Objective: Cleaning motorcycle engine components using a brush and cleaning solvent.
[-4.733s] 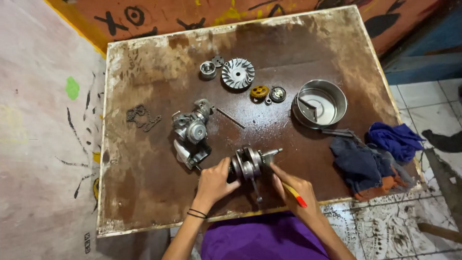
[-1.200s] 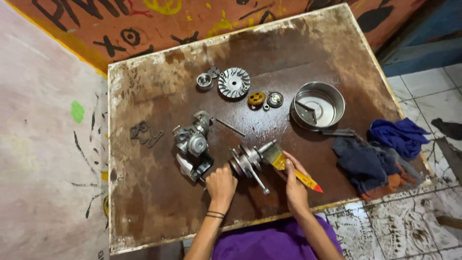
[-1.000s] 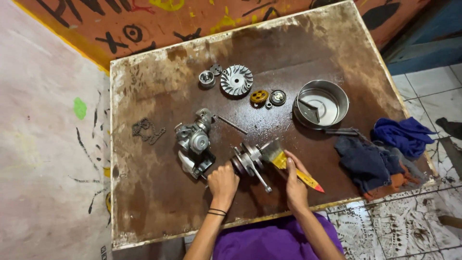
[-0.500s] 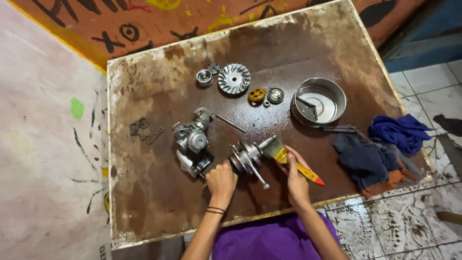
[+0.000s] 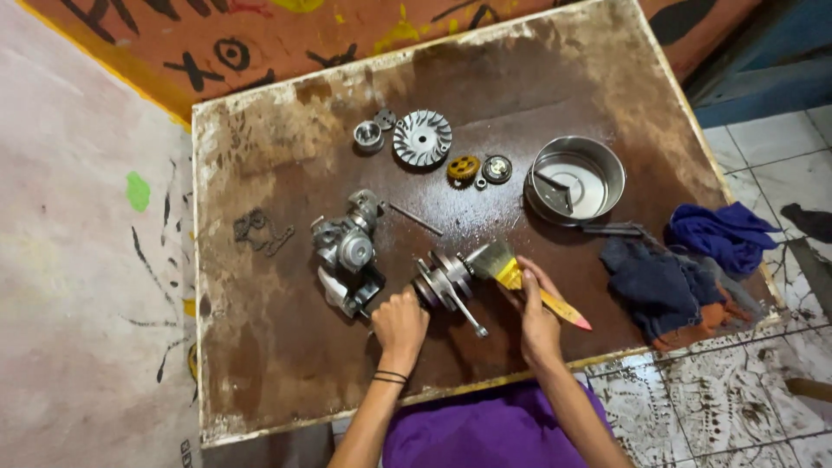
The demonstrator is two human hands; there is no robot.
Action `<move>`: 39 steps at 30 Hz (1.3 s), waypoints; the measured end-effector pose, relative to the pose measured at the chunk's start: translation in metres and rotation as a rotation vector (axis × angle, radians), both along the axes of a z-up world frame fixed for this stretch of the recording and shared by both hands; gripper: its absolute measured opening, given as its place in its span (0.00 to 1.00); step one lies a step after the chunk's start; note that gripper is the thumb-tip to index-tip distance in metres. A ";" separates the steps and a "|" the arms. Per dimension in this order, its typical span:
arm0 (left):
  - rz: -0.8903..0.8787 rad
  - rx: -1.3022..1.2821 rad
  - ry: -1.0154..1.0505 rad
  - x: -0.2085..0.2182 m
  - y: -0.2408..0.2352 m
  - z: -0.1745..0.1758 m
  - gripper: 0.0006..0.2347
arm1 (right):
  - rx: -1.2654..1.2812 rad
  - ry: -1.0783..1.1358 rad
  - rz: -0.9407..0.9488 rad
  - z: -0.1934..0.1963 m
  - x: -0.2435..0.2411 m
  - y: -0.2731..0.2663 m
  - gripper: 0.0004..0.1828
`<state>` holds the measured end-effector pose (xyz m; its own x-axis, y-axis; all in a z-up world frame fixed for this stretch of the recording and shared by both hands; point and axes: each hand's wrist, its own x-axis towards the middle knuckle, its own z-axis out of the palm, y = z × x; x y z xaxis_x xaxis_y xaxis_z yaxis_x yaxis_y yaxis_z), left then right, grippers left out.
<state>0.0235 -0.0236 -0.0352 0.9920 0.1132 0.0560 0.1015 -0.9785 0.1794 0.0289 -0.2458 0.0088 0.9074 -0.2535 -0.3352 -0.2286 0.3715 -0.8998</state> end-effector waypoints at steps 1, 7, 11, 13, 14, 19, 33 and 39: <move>-0.002 -0.003 0.002 -0.001 -0.001 0.004 0.06 | -0.003 0.002 -0.002 -0.008 -0.002 -0.003 0.18; -0.030 -0.020 -0.006 -0.003 0.001 0.005 0.07 | -0.087 -0.041 0.014 0.020 -0.003 0.000 0.18; -0.019 -0.009 0.003 0.000 0.000 -0.002 0.06 | -0.161 0.024 0.036 -0.009 0.001 -0.006 0.19; -0.009 -0.006 0.022 -0.002 0.000 -0.001 0.05 | -0.078 0.089 0.027 -0.014 -0.001 -0.008 0.19; -0.020 -0.012 0.021 -0.004 0.000 0.003 0.05 | -0.147 0.014 0.029 -0.007 -0.003 -0.007 0.19; -0.053 -0.045 -0.044 0.001 0.000 0.010 0.07 | -0.310 -0.125 0.044 0.017 0.004 -0.009 0.18; -0.025 0.024 -0.048 -0.002 -0.001 0.002 0.03 | -0.518 -0.229 0.123 0.013 0.020 -0.050 0.17; -0.040 -0.017 -0.006 0.000 -0.001 0.011 0.06 | -0.716 -0.560 -0.065 0.105 0.112 -0.090 0.28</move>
